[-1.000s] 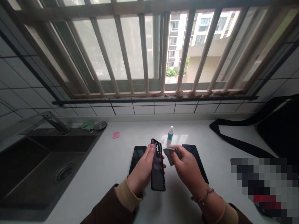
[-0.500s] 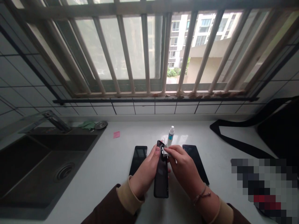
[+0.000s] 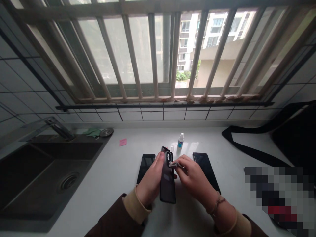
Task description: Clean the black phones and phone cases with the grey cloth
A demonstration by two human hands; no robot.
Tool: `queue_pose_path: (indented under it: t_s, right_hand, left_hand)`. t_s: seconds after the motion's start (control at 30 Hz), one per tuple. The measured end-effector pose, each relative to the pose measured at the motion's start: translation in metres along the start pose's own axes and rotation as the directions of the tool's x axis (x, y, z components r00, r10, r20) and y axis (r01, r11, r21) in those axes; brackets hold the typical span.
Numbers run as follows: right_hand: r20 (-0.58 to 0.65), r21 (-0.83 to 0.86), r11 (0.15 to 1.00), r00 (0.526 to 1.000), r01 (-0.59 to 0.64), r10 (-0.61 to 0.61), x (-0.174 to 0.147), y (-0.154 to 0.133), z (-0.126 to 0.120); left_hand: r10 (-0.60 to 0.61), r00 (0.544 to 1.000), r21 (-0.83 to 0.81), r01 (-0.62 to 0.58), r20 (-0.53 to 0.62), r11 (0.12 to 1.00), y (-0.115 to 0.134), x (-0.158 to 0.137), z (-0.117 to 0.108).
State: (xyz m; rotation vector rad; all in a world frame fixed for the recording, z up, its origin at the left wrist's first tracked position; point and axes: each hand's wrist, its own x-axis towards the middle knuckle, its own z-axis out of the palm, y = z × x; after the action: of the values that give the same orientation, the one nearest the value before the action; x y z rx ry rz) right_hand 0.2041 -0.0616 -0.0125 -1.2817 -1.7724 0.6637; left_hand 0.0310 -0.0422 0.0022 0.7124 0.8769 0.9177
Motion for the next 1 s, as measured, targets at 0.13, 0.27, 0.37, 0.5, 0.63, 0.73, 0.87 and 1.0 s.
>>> queue_pose_path:
  t_s: [0.13, 0.27, 0.37, 0.5, 0.63, 0.73, 0.87, 1.0]
  right_hand:
    - [-0.278, -0.057, 0.998, 0.96, -0.013, -0.003, 0.001, 0.001, -0.006]
    - [-0.334, -0.236, 0.966, 0.925, 0.102, -0.18, 0.0, 0.006, -0.005]
    - [-0.182, -0.332, 0.925, 0.95, 0.183, -0.253, -0.001, 0.011, 0.002]
    - [-0.08, -0.365, 0.902, 0.957, 0.232, -0.279, -0.002, 0.014, 0.009]
    - [-0.024, -0.295, 0.916, 0.956, 0.273, -0.293, -0.003, 0.008, 0.011]
    - [0.03, -0.225, 0.93, 0.956, 0.291, -0.292, -0.005, 0.001, 0.011]
    - [0.133, -0.131, 0.947, 0.952, 0.292, -0.275, -0.009, -0.006, 0.013]
    - [0.252, -0.037, 0.965, 0.936, 0.261, -0.244, -0.012, -0.01, 0.015]
  left_hand:
    - [-0.039, 0.999, 0.082, 0.037, 0.022, 0.996, 0.001, -0.004, 0.004]
    - [-0.074, 0.992, 0.123, 0.061, 0.099, 0.99, 0.001, -0.006, 0.004]
    - [-0.025, 0.995, 0.157, 0.01, 0.093, 0.988, 0.001, -0.006, 0.002]
    - [0.042, 0.998, 0.158, -0.049, 0.047, 0.986, 0.0, -0.003, -0.001]
    - [0.202, 0.978, 0.172, -0.193, -0.041, 0.966, -0.001, 0.002, -0.005]
    - [0.337, 0.937, 0.22, -0.312, -0.087, 0.924, -0.001, 0.007, -0.009]
    - [0.329, 0.938, 0.242, -0.296, -0.111, 0.924, 0.003, 0.009, -0.014]
    - [0.374, 0.913, 0.24, -0.332, -0.159, 0.912, 0.01, 0.007, -0.012]
